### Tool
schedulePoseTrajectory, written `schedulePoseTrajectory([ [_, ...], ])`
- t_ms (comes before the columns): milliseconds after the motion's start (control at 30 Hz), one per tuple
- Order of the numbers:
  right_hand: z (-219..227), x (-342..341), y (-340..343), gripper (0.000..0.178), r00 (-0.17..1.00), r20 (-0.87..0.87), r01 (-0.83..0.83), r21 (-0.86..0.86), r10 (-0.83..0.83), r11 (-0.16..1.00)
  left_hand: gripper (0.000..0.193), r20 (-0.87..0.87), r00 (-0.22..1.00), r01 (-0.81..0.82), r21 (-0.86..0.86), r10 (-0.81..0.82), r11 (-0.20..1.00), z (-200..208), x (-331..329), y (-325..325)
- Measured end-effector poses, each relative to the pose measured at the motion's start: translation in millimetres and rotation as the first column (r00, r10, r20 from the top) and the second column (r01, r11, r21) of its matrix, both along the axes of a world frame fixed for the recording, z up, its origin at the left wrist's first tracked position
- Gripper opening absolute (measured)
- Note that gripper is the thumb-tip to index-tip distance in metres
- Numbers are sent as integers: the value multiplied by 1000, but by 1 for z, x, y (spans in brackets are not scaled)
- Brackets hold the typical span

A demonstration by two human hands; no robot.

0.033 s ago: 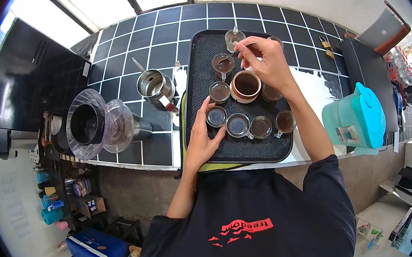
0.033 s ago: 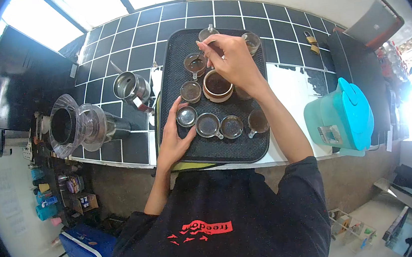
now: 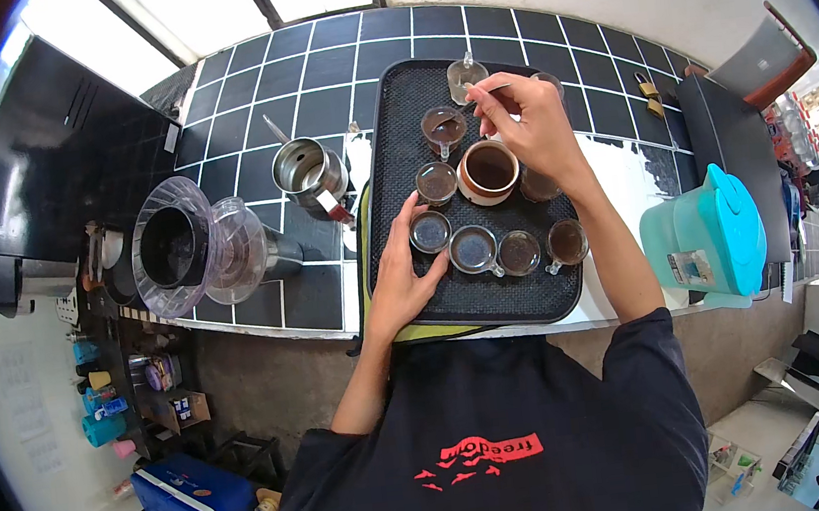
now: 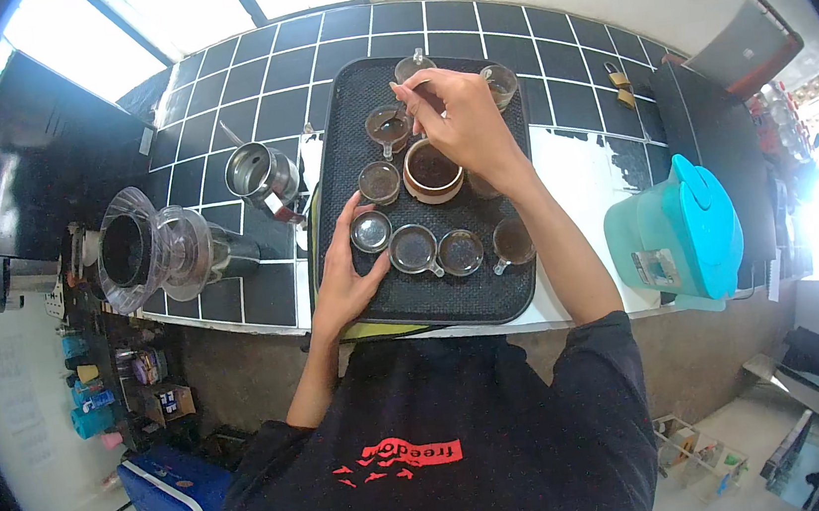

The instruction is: Performing a coffee cupping process including pouring water, stirring, and tasting coffee from various glasses.

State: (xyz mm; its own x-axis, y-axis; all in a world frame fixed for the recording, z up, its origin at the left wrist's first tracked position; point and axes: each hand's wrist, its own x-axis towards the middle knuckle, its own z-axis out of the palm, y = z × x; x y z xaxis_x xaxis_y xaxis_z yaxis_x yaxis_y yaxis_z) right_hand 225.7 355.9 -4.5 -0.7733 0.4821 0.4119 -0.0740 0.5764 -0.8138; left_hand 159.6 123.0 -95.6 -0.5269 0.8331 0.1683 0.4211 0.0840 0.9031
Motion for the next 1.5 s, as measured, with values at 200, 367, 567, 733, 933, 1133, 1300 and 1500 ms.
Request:
schedulePoseTrajectory([
  [200, 4, 1, -3, 20, 1000, -13, 11, 13, -11, 1000, 83, -17, 1000, 9, -17, -9, 1000, 3, 0, 0],
  [367, 4, -1, -2, 24, 999, -53, 16, 35, -14, 999, 86, -2, 1000, 0, 0, 0, 1000, 0, 0, 0],
  [567, 0, -3, 0, 25, 999, -44, 13, 34, -12, 999, 83, -16, 1000, 12, -2, -12, 1000, 4, 1, 0],
  [733, -2, -3, 0, 23, 1000, -31, 8, 35, -6, 999, 83, -9, 1000, 14, 7, -14, 1000, 2, 0, 0],
  [933, 1, -2, -3, 21, 1000, -28, 11, 49, -9, 999, 83, -13, 1000, 12, 10, -12, 1000, 0, 0, 0],
  [1133, 5, -3, -5, 21, 999, -47, 21, 56, -19, 998, 83, 8, 1000, 9, 8, -9, 1000, 3, 0, 0],
  [1300, 0, -5, -3, 22, 999, -50, 16, 44, -14, 999, 85, 22, 1000, 6, 7, -6, 1000, 1, 0, 0],
  [1500, -3, -4, -3, 19, 1000, -15, 20, 32, -20, 999, 83, 0, 1000, 8, 1, -8, 1000, 2, 0, 0],
])
